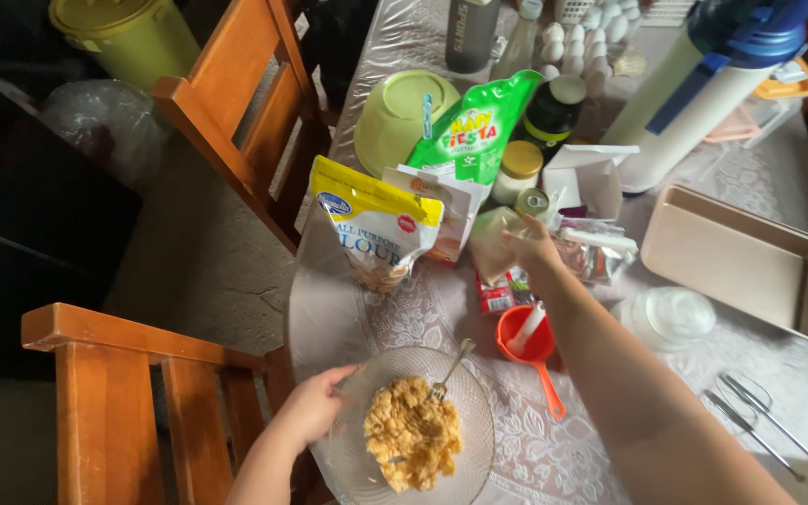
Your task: The person mashes bananas in a glass bowl using a fork, then adds sugar and other powders from packets and containers into the bowl using a measuring cup and spoons.
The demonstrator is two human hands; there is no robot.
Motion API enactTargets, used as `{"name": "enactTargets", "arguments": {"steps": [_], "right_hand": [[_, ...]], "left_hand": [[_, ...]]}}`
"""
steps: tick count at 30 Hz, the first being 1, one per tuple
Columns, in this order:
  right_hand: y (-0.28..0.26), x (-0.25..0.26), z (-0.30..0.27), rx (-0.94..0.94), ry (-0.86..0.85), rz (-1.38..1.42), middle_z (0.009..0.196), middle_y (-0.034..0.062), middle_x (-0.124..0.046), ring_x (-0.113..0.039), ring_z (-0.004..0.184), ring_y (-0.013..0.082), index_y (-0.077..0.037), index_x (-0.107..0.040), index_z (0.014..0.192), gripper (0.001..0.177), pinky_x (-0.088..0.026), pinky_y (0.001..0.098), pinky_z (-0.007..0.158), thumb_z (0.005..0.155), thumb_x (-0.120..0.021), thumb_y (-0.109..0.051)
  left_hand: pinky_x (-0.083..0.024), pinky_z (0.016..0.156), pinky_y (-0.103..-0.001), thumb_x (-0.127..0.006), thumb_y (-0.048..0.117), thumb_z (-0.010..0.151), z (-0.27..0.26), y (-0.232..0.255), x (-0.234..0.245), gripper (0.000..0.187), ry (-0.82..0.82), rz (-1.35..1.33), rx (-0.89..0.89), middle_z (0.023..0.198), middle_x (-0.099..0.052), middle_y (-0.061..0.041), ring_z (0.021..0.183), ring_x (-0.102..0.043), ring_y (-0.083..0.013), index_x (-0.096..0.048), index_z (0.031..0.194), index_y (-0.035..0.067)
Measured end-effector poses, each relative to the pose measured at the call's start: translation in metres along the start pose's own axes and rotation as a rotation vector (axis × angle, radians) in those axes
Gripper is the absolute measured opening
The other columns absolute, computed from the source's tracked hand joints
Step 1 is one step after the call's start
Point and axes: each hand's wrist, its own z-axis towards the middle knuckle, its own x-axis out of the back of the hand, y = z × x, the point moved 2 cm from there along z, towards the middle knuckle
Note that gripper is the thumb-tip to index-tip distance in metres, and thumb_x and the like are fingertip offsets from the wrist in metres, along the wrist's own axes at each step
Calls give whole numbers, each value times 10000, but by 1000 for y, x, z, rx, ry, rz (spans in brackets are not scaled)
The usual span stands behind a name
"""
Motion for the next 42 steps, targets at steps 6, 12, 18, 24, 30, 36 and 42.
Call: {"name": "enactTargets", "arguments": {"steps": [6,12,18,24,30,36,42], "right_hand": [[-4,-23,-32,397,476,-681,1181,238,-594,-600,1096,434,-101,-735,1033,430,-493,462,941,634,-886,-44],[-55,-24,-108,665,344,-560,1054,142,-591,-648,946,340,-59,-652,1000,293,-548,408,859,772,-835,-85],[-134,14,-241,774,350,-747,998,166,-591,-619,915,363,-44,-716,998,222,-527,430,789,807,-829,-36],[-120,64,-373,759,133,-779,947,108,-624,-662,876,300,-55,-680,956,283,-568,384,754,705,-783,24],[-28,88,-452,635,193,-733,884,122,-615,-619,810,308,-32,-599,960,398,-519,381,727,691,-892,-24],[38,115,-465,535,142,-555,907,68,-617,-610,815,199,-53,-527,969,388,-548,315,778,811,-881,-51],[28,147,-443,156,-37,104,986,50,-699,-680,923,99,-173,-450,1453,607,-564,255,841,917,-712,-61]], "left_hand": [[-517,551,-305,-602,78,983,-11,-15,-6,574,48,-151,66,972,-720,-80,658,-676,-163,-536,1518,272],[-517,942,-414,-745,279,944,-48,30,-15,665,379,390,-198,1311,-622,-133,1161,-620,-302,-473,1551,277],[-570,927,-393,-724,131,918,-98,133,-84,255,486,258,-1232,1169,-734,-145,1074,-716,-333,-708,1155,38],[-573,938,-395,-738,107,962,-123,162,-182,245,234,201,-1524,1125,-742,-119,1068,-718,-328,-711,1205,86],[-598,774,-325,-802,152,878,-82,85,-262,381,-294,131,-971,971,-715,-86,842,-731,-196,-685,1234,82],[-565,735,-316,-774,80,849,-34,24,-287,444,-437,204,-943,935,-689,-117,798,-651,-183,-687,1284,57],[-580,755,-332,-724,89,915,-41,34,-285,242,-274,304,-1061,980,-746,-127,825,-732,-228,-721,1152,43]]}}
